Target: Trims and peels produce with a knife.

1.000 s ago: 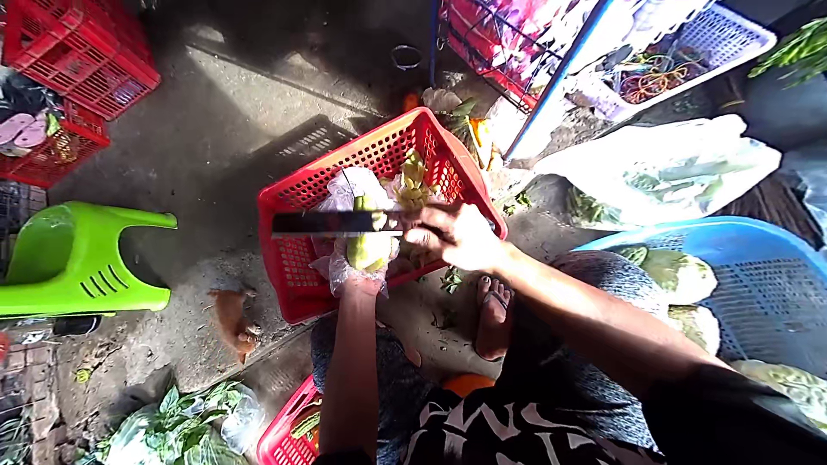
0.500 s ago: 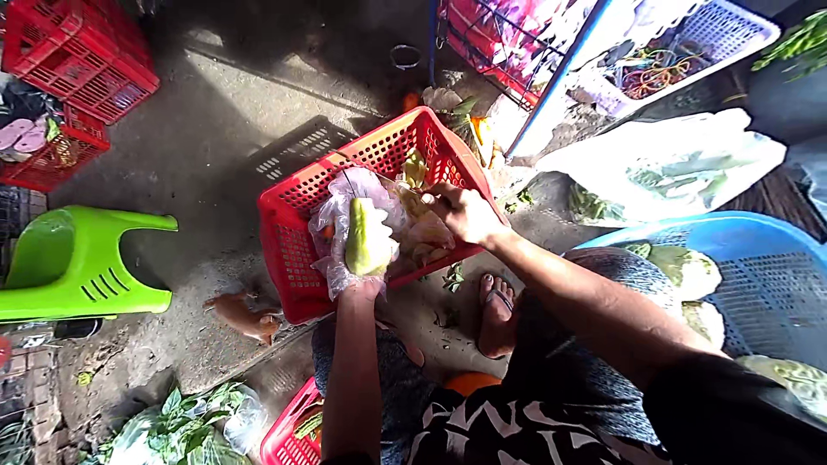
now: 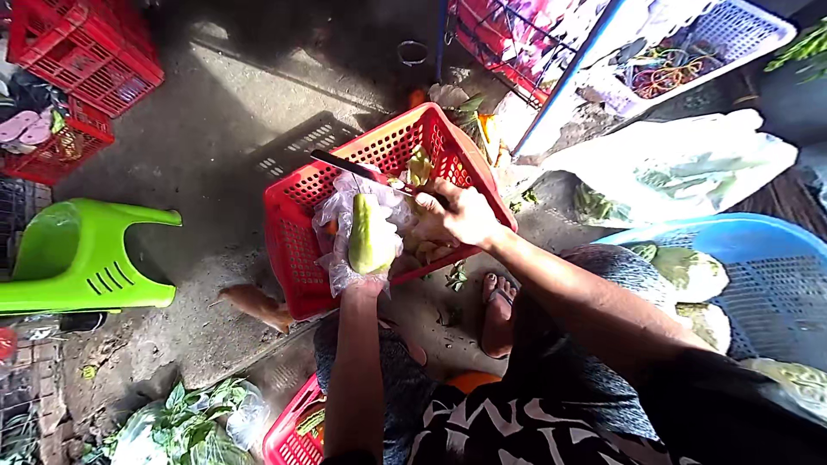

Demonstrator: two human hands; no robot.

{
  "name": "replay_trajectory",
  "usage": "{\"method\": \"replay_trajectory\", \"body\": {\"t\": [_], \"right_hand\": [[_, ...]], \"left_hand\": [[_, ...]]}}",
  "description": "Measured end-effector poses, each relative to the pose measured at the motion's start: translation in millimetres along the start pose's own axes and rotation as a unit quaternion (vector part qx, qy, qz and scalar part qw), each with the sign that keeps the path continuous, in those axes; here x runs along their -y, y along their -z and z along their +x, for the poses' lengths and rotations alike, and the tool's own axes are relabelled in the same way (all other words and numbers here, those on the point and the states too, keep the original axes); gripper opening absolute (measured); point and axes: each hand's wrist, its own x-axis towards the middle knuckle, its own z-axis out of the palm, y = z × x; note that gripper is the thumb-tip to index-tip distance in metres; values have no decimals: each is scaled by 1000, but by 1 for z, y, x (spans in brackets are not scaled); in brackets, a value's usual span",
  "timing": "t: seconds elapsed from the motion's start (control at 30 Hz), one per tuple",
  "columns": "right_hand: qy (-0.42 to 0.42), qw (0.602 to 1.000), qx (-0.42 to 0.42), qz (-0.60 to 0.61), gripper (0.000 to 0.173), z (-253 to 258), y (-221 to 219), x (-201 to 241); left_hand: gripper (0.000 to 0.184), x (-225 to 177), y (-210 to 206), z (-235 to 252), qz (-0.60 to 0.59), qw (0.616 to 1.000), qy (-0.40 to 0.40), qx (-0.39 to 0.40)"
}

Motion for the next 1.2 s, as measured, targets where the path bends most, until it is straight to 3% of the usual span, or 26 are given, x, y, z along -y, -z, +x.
{"method": "replay_trajectory", "body": {"t": [0.1,0.17,0.27,0.33,0.37,0.47,0.57,0.73,0.8,0.87,0.93,1.03,1.1,1.2], "right_hand": [[152,988,-18,36,43,-18,-3,11],[290,956,-44,13,45,-33,-11,18],[412,901,-99,-95,46,-44,-23,23],[415,892,-108,-145,47,-47,-30,22],[412,891,-113,-155,47,-45,-33,21],[404,891,-128,-166,45,-40,-36,15],[399,888,-143,-180,43,-36,-36,9],[216,961,-106,-134,52,-20,-15,-4],[243,957,-111,-109,51,-24,-14,5],[330,932,-115,-100,46,-34,-20,16],[382,911,-118,-104,43,-39,-31,22],[388,907,-116,-117,43,-36,-38,13],[353,922,-113,-116,44,-28,-36,4],[198,974,-69,-85,51,-17,-24,-5]], "left_hand": [[56,0,-6,0,25,995,-71,-63],[46,-1,-2,0,54,991,-108,-50],[41,-22,10,11,257,961,-103,-17],[40,-21,14,15,356,919,-156,-74],[36,-18,8,14,341,920,-172,-94],[43,3,-4,7,91,991,-86,-49],[51,14,-4,4,20,993,-80,-79],[35,11,-20,5,88,976,-116,-159],[33,10,-17,6,100,977,-132,-133],[28,12,-13,1,107,984,-132,-46],[30,9,-35,-8,116,986,-111,-49],[38,14,-19,4,80,989,-113,-45],[32,17,-18,5,92,981,-142,-97],[33,12,-21,6,118,965,-152,-175]]}}
